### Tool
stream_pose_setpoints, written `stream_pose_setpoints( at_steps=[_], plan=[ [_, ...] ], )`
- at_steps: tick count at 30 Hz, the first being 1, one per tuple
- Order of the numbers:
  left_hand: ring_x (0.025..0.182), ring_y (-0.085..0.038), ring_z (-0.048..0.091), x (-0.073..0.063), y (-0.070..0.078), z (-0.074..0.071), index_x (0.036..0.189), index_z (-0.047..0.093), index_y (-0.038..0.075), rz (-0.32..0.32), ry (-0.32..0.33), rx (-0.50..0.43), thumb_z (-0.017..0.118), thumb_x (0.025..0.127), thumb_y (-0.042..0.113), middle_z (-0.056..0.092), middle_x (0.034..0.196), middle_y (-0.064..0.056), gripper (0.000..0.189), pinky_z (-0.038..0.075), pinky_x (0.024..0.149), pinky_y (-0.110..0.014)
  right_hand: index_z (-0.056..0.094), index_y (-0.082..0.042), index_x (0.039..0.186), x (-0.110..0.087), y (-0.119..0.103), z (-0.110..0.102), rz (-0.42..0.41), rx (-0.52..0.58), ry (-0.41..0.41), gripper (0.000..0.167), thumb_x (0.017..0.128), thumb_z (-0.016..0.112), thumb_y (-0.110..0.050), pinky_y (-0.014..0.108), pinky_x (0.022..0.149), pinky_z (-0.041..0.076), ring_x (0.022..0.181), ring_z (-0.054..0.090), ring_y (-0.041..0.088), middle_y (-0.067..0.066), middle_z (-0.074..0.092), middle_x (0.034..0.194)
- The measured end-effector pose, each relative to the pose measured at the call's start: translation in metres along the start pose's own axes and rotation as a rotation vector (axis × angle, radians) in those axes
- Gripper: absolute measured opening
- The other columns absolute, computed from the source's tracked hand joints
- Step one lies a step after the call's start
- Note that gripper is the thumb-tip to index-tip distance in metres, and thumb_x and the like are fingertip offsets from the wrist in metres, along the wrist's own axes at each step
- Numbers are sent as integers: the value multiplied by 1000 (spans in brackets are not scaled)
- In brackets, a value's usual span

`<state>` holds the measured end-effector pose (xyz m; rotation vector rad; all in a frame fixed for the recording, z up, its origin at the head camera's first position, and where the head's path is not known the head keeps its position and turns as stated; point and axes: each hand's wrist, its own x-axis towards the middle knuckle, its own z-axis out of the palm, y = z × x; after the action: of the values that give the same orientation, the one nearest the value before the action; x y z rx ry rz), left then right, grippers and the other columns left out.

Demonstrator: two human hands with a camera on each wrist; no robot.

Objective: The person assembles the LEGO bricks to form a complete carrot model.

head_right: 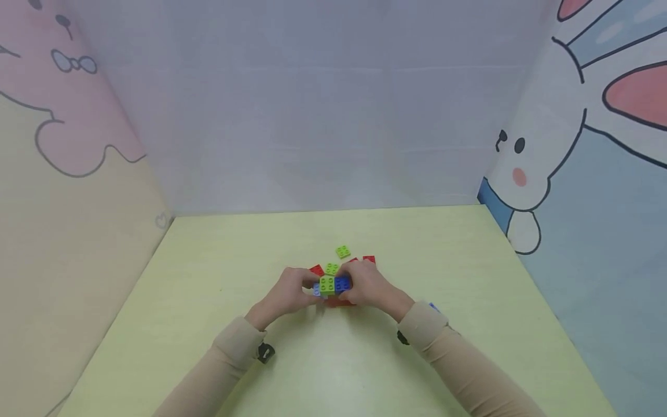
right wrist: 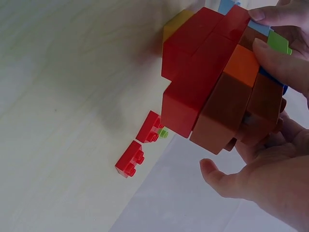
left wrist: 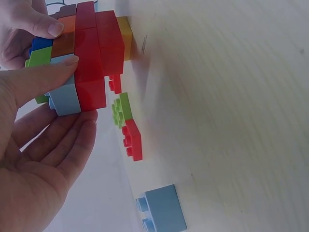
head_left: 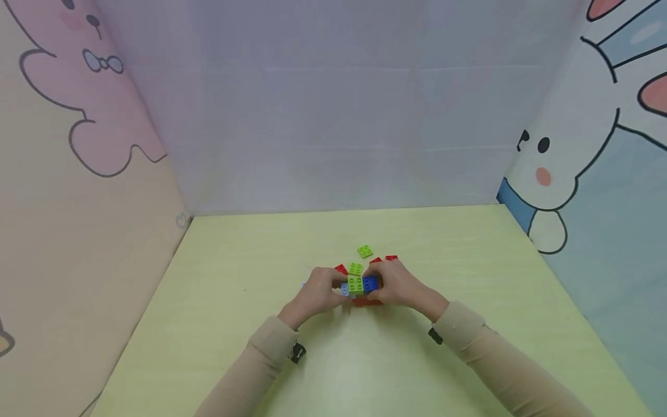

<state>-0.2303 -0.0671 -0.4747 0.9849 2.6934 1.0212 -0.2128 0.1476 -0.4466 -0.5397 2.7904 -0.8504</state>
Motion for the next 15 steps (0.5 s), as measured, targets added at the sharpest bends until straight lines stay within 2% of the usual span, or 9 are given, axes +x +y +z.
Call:
stream_pose_setpoints(
  at_steps=[4, 9, 15],
  plan=[
    [80, -10, 61, -1, 0, 1, 99, 74, 11, -25, 7, 2, 81, 77, 20, 66, 89, 8, 24, 49, 72, -25, 71, -11, 102, 0, 1, 1, -2, 9, 14, 34, 71, 85, -15, 29, 76, 50, 87, 55, 13, -5, 64, 95],
    [77, -8, 58, -2, -2, 7, 95, 73, 13, -55, 25, 8, 81, 76, 19, 65, 84, 9, 22, 48, 71, -25, 71, -9, 101, 0, 2, 4, -36, 12, 32, 34, 71, 85, -14, 28, 74, 49, 82, 56, 11, -5, 64, 91],
    [79, -7, 59, -3, -3, 11, 98, 74, 14, -77, 37, -29, 82, 75, 18, 65, 86, 11, 24, 49, 72, -26, 71, -8, 102, 0, 3, 5, -42, 26, 43, 35, 70, 86, -14, 28, 75, 49, 83, 56, 10, -5, 65, 92]
  ],
)
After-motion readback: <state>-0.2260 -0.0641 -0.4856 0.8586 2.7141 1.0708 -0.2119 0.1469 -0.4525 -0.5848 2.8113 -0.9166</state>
